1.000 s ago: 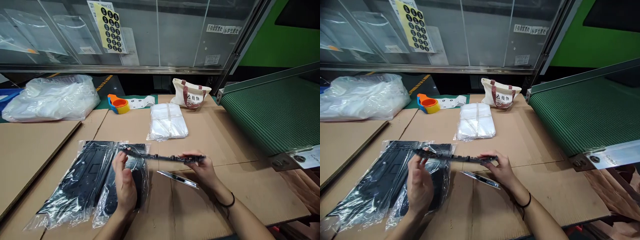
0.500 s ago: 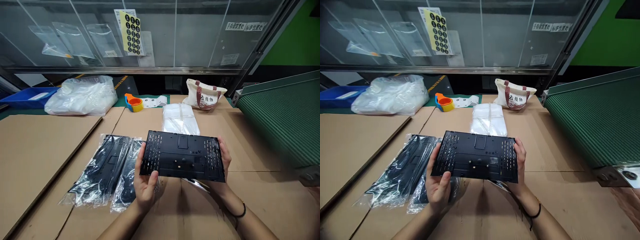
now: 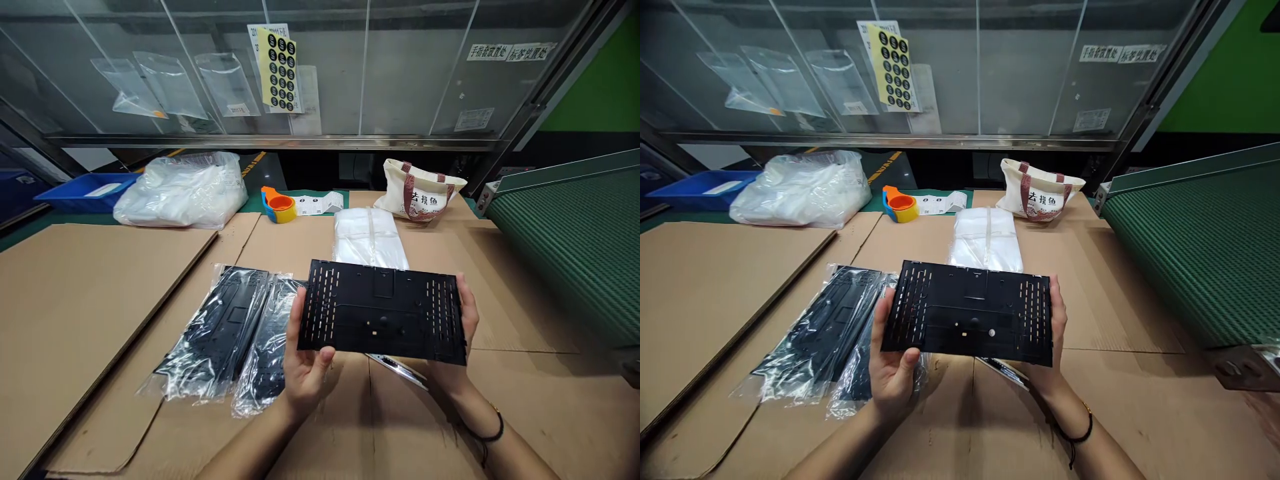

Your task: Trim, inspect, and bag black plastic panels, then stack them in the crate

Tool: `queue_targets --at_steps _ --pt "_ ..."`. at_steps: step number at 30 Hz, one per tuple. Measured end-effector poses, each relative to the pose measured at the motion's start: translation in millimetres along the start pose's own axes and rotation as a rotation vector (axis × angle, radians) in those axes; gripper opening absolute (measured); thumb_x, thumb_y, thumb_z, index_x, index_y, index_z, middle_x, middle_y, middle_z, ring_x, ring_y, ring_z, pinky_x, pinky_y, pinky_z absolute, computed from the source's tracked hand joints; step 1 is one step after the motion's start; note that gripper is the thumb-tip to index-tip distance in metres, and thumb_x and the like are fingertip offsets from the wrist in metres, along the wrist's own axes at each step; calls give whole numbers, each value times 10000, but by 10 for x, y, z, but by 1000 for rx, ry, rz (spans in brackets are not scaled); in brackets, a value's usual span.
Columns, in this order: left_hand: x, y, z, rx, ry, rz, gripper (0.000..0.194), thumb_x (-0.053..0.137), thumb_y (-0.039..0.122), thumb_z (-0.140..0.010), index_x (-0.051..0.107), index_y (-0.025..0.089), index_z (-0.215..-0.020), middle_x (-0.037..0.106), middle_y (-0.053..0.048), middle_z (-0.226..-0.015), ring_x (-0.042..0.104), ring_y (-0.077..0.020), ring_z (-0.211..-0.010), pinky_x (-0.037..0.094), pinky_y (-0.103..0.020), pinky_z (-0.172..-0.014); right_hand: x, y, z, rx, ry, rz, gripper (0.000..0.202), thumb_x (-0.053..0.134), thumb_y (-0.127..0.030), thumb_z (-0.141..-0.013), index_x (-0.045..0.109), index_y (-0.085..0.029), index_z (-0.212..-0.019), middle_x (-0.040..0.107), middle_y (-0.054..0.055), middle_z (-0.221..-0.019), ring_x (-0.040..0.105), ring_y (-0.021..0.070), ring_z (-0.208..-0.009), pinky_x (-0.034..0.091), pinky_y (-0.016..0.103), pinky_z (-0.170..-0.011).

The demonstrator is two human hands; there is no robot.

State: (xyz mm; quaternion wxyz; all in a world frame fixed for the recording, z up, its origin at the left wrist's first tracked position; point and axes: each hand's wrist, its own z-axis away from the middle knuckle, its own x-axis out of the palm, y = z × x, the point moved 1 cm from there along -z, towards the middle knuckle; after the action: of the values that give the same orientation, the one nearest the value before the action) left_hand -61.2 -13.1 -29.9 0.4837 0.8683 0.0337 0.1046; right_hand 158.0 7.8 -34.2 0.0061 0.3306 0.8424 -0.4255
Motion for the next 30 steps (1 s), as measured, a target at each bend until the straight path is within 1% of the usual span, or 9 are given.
queue_targets --at_steps 3,6,8,12,17,20,24,27,30 --pt "-6 -15 1 22 -17 -23 784 686 319 -807 273 348 -1473 284 -33 -1556 202 -260 -1432 225 -427 -1179 -3 -52 -19 -12 44 -3 781 614 -443 -831 244 -229 -1485 316 124 -1511 270 341 -1405 280 580 -1113" --pt "-6 -16 0 5 -51 -61 844 708 326 -787 233 345 -1485 239 -49 -1571 138 -273 -1442 154 -467 -1184 -15 -97 -42 -11 20 8 835 655 -442 -794 249 -216 -1487 341 126 -1496 276 335 -1403 276 564 -1119" --pt "-8 -14 1 -2 -67 -80 858 713 317 -782 225 353 -1486 223 -51 -1576 128 -280 -1443 140 -484 -1182 -24 -120 -57 -8 13 13 837 670 -435 -781 266 -224 -1483 367 126 -1482 300 332 -1393 272 560 -1123" --pt "-19 -17 7 -3 -90 -103 849 697 295 -793 213 358 -1488 211 -51 -1579 141 -281 -1442 147 -490 -1181 -20 -148 -74 14 19 1 778 660 -409 -795 306 -243 -1467 399 115 -1468 342 317 -1373 243 563 -1136" --pt "-17 -14 2 9 -109 -117 820 659 311 -818 198 341 -1495 199 -42 -1583 118 -268 -1450 139 -486 -1187 -1 -135 -77 54 9 -32 766 665 -397 -787 332 -222 -1454 394 130 -1474 359 316 -1364 249 555 -1138" --pt "-12 -11 -4 -4 -86 -115 778 640 341 -824 236 322 -1489 229 -50 -1574 130 -283 -1448 155 -511 -1184 -1 -112 -82 77 -15 -31 741 659 -376 -795 344 -216 -1447 412 132 -1461 366 313 -1363 270 547 -1135" --pt "-3 -18 -1 -3 -76 -77 726 618 333 -833 280 324 -1475 249 -36 -1568 139 -275 -1451 144 -501 -1195 -10 -89 -87 107 -39 -26 719 657 -355 -802 355 -228 -1441 425 128 -1448 389 310 -1349 320 538 -1116" --pt "0 -21 0 -24 -48 -61 706 605 323 -833 301 315 -1469 259 -26 -1565 146 -274 -1452 149 -500 -1197 -12 -83 -80 95 -39 -30 716 649 -367 -809 347 -240 -1446 409 124 -1460 382 308 -1354 321 544 -1114" --pt "0 -11 -14 -41 -55 -44 721 612 272 -824 295 328 -1469 259 -8 -1566 162 -257 -1450 162 -467 -1200 -8 -86 -62 66 -25 -50 735 641 -399 -814 323 -242 -1457 377 127 -1485 353 316 -1371 307 563 -1114"
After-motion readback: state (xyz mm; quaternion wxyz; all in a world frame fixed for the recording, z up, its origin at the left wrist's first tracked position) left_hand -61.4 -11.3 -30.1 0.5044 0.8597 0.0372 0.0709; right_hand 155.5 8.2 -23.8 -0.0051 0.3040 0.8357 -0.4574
